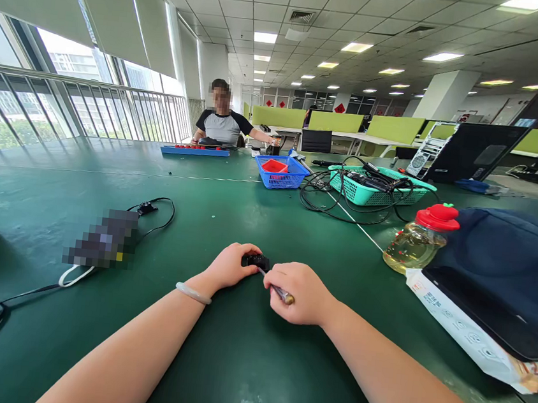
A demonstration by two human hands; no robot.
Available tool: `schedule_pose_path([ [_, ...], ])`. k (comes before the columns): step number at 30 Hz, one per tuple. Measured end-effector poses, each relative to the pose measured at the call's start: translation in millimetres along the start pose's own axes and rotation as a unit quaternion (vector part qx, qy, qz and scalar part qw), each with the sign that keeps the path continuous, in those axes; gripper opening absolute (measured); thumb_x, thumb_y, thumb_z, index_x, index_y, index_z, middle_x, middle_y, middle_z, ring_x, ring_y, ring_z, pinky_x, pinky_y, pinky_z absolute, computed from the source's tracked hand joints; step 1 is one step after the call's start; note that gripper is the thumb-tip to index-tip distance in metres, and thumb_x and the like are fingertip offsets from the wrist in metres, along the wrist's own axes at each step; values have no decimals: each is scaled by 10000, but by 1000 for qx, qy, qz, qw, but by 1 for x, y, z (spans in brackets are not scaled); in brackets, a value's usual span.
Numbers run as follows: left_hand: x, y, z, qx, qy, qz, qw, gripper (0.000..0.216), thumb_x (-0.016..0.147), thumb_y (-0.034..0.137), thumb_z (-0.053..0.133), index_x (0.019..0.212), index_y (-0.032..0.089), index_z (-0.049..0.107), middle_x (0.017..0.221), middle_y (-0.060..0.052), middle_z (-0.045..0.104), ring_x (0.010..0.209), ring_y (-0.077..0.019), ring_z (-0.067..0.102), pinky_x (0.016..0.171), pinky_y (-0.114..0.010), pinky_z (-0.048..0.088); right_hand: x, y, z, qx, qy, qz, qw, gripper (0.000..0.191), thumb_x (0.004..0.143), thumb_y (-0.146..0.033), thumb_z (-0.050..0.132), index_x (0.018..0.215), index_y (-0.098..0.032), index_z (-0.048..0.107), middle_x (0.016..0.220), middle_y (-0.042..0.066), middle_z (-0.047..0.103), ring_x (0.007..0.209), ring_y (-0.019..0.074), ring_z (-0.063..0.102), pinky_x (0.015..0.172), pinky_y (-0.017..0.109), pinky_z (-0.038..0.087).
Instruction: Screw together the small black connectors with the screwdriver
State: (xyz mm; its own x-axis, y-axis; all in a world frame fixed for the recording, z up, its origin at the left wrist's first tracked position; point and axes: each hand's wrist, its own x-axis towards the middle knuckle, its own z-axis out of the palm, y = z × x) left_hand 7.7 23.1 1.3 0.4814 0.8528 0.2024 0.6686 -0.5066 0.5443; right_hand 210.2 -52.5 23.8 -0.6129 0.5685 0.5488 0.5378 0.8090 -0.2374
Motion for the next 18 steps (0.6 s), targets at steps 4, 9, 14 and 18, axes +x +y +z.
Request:
schedule_pose_path([
  [4,0,-1,1,3,0,-7,1000,363,749,253,665,1112,246,673,1088,-30,724,1037,-238,633,946,-373,500,2,-10,2,-123,-63,-32,990,62,730,-177,499,689,-184,545,647,6,523,549,118,365,557,272,256],
  [9,0,-1,0,5,2,-6,1000,365,748,248,662,1113,245,670,1078,-27,727,1036,-240,630,941,-382,501,3,-15,1,-165,-88,-31,982,58,737,-195,510,697,-176,547,662,14,515,557,119,357,557,281,218],
  [14,0,-1,0,2,-1,-5,1000,348,763,291,672,1108,244,672,1071,-32,728,1024,-241,629,930,-384,502,3,-12,-2,-172,-91,-21,981,61,746,-190,506,708,-176,551,666,13,519,567,121,370,565,291,224],
  [18,1,-2,1,-2,-1,-3,1000,351,759,285,673,1107,240,673,1069,-35,729,1019,-241,630,938,-390,499,3,-13,1,-173,-100,-18,980,61,755,-200,511,722,-181,558,688,15,531,580,125,386,570,293,235],
])
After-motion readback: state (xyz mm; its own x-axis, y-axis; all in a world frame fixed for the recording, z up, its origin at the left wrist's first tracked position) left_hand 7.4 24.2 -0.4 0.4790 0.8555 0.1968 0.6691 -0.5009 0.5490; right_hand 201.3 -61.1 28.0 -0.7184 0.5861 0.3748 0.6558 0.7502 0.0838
